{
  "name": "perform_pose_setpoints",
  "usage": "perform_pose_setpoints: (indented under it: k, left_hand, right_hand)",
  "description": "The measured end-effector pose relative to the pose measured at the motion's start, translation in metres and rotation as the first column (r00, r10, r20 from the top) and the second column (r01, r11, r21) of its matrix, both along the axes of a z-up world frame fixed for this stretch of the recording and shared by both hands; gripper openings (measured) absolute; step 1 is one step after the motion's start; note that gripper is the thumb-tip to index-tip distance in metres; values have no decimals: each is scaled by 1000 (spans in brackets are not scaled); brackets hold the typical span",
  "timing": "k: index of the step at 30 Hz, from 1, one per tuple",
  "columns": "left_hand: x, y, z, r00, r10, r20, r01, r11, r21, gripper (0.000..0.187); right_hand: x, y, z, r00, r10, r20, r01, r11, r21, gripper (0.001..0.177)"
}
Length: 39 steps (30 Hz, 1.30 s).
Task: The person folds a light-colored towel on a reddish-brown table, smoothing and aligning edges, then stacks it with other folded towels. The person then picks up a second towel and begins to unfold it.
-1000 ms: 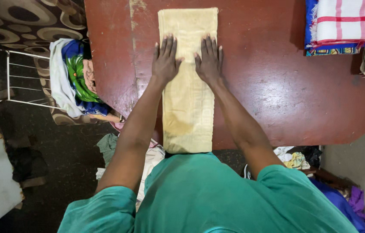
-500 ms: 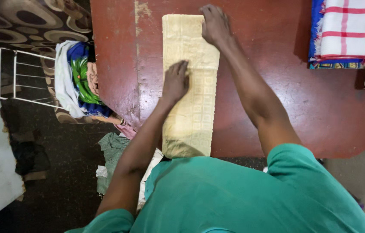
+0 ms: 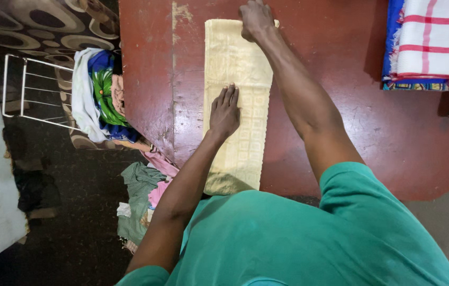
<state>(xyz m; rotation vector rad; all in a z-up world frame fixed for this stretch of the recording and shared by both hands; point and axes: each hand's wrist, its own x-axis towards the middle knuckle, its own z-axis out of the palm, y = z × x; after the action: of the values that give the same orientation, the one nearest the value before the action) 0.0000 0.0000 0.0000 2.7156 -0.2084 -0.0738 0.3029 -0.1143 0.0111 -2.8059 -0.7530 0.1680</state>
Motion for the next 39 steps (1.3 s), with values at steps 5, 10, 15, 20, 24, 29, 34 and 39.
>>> perform_pose_setpoints:
  k: [5, 10, 15, 20, 24, 29, 34, 39]
  left_hand:
    - [-2, -1, -2, 1000, -18, 1, 18, 999, 33, 72]
    - [8, 3, -7, 998, -51, 19, 51, 999, 18, 75]
    - [16, 21, -32, 985, -100, 138, 113, 990, -89, 65]
    - [8, 49, -71, 951, 262, -164, -251, 346, -904, 36]
    - [13, 91, -85, 864, -92, -494, -430, -645, -631, 29]
    - [14, 113, -79, 831, -177, -528, -556, -316, -769, 48]
    - [17, 103, -71, 927, 71, -369, -375, 118, -919, 33]
    - [1, 93, -58, 932, 162, -323, -360, 339, -869, 31]
  right_hand:
    - [-45, -18, 63, 996, 8, 89, -27, 977, 212, 19]
    - [-113, -30, 125, 990, -81, 115, 40, 947, 320, 17]
    - [-187, -39, 156, 933, -22, 359, -113, 929, 352, 20]
    - [-279, -42, 146, 934, -125, 335, -18, 918, 395, 22]
    - [-378, -31, 100, 925, -296, 237, 187, 900, 395, 25]
    - [-452, -13, 43, 943, -312, 114, 241, 880, 409, 24]
    - [-470, -6, 20, 936, -349, 53, 292, 849, 440, 25]
    - [-470, -9, 17, 929, -367, 56, 310, 851, 425, 27]
